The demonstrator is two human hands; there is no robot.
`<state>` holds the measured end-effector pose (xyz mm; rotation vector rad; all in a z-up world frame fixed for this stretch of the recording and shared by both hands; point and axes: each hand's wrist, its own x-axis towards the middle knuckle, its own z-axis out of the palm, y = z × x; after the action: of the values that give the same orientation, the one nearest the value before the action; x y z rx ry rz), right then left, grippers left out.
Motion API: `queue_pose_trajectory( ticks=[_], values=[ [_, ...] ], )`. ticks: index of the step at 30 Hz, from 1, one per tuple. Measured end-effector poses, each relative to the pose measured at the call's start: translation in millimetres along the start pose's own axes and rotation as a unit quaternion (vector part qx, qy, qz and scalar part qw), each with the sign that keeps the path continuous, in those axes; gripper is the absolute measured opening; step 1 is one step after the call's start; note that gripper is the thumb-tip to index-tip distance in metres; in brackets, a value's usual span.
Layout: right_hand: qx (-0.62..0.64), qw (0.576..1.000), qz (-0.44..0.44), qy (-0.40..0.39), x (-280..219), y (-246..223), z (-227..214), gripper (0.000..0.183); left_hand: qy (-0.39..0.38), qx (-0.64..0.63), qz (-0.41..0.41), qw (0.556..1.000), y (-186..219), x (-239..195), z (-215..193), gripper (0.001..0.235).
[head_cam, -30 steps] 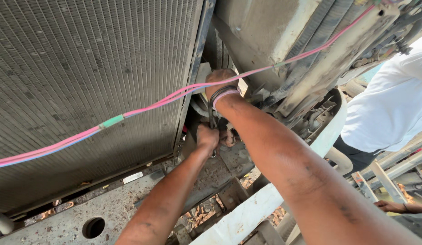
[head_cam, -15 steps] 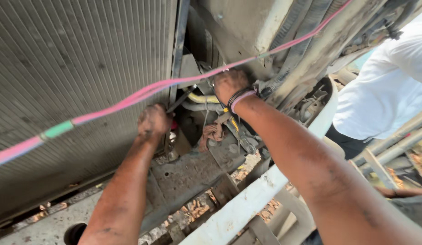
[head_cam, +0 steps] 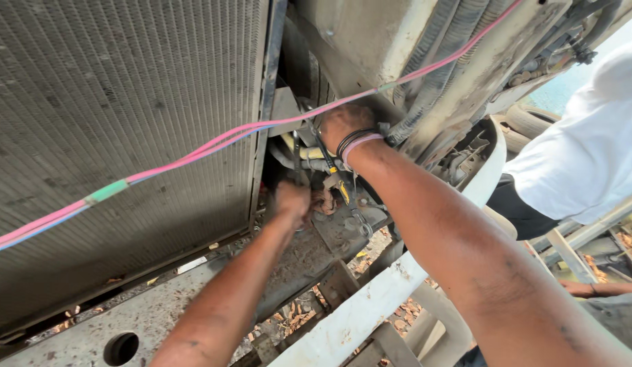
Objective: The person uses a wrench to loosen and tighten bolts on a vehicle's radiator and nearby components. They remove a bolt and washer, place them on the frame, and continue adjusting connections with the wrench.
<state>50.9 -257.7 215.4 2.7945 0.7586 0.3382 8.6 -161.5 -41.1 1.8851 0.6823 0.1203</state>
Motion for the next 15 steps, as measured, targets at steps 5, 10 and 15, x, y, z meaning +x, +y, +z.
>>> queue_pose_trajectory(
  ticks=[5, 10, 15],
  values=[
    [0.027, 0.999, -0.013, 0.044, 4.3, -22.1, -1.1, 0.03, -0.12, -0.479, 0.042, 0.868, 15.2, -42.9, 7.5, 0.02],
    [0.02, 0.999, 0.018, -0.026, 13.1, -58.2, -18.4, 0.026, 0.033, -0.315, 0.042, 0.948, 33.4, -61.4, -10.2, 0.019],
    [-0.1, 0.984, 0.03, -0.143, 31.8, -93.2, -45.9, 0.022, 0.017, -0.278, 0.012, 0.96, 44.5, -67.6, -25.3, 0.017]
  ],
)
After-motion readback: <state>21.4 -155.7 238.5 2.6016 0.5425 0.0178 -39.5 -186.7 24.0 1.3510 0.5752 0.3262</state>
